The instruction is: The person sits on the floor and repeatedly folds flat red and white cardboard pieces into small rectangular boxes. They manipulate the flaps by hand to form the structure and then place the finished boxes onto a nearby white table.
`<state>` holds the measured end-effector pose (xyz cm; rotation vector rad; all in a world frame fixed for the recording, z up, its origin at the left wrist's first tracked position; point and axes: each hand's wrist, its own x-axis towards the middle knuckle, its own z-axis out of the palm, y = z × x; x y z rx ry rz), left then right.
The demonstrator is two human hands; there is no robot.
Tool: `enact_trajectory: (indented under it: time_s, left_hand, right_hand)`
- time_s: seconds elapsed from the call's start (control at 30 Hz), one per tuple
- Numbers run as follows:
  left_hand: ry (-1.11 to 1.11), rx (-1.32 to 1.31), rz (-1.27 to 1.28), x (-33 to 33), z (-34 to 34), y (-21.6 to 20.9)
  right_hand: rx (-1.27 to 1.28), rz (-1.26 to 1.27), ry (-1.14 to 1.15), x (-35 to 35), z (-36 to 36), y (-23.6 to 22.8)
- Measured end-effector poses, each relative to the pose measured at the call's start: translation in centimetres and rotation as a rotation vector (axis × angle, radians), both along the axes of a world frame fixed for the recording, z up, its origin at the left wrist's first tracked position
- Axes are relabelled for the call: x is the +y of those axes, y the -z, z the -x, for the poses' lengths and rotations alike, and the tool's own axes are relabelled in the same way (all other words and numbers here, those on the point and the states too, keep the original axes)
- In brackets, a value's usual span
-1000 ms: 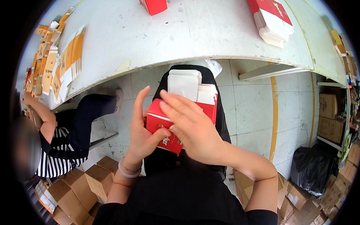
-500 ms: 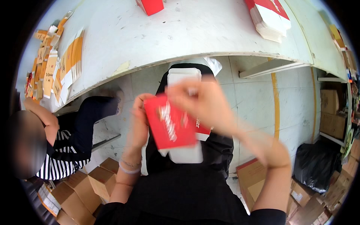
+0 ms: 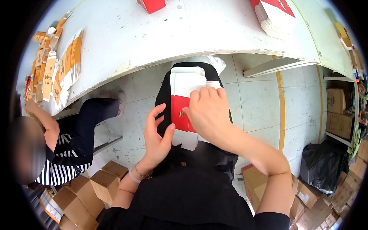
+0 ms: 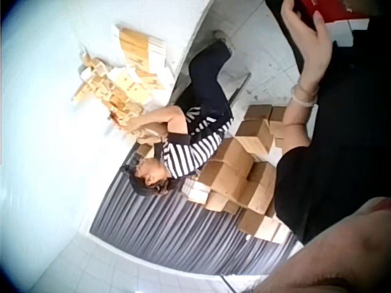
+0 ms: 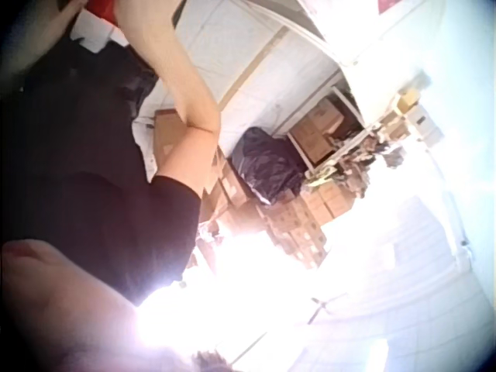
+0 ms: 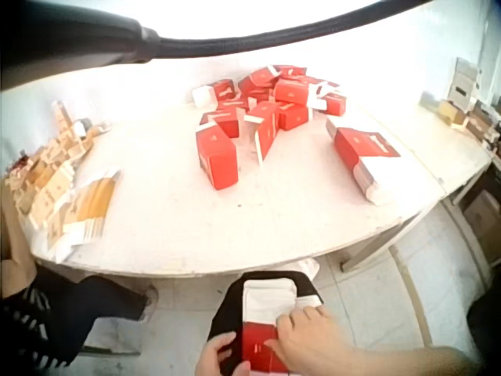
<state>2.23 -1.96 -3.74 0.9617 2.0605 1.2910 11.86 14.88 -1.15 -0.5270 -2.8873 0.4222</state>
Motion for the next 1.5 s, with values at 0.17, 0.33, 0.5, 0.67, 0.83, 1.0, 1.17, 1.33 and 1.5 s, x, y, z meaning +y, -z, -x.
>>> enact_trajectory:
  time_s: [0.17,0.33,0.5,0.67,0.83,1.0,1.17,1.33,1.5]
  left_hand:
    - [0.123,0.108,0.017,0.7,-2.4,-3.7]
    - [0.252,0.082,-0.139,1.3,-1.0,-4.6]
    - [0.147,-0.116,-0.496,1.9,1.0,-5.7]
    - [0.198,-0.286,-0.634,1.6,1.1,-3.8]
    - [0.257,-0.295,-0.557,1.6,1.2,-2.9]
    - [0.368,0.139,-0.493,1.9,3.1,-3.7]
    - [0.343,0.275,-0.338,2.0,3.6,-3.8]
    - [0.222,0.018,-0.35,1.8,2.6,-3.5]
    - [0.16,0.017,-0.321,1.5,2.6,-3.2]
  right_hand:
    - [0.087,0.031,-0.037,-1.5,-0.3,-3.0]
    - [0.405,0.017,-0.189,-3.5,0.2,-8.5]
    - [0.687,-0.059,-0.037,-2.3,-0.6,-8.9]
    - [0.736,0.183,-0.124,-2.3,-1.4,-6.0]
    - [0.703,0.338,-0.156,-2.6,-2.6,-4.7]
    - [0.968,0.771,0.122,-0.7,-1.5,-5.2]
    - [0.412,1.365,-0.011,0.5,-2.2,-6.6]
    - [0.408,0.755,-0.113,-0.7,-1.7,-6.3]
    - [0.355,0.616,-0.255,-0.8,-1.4,-5.4]
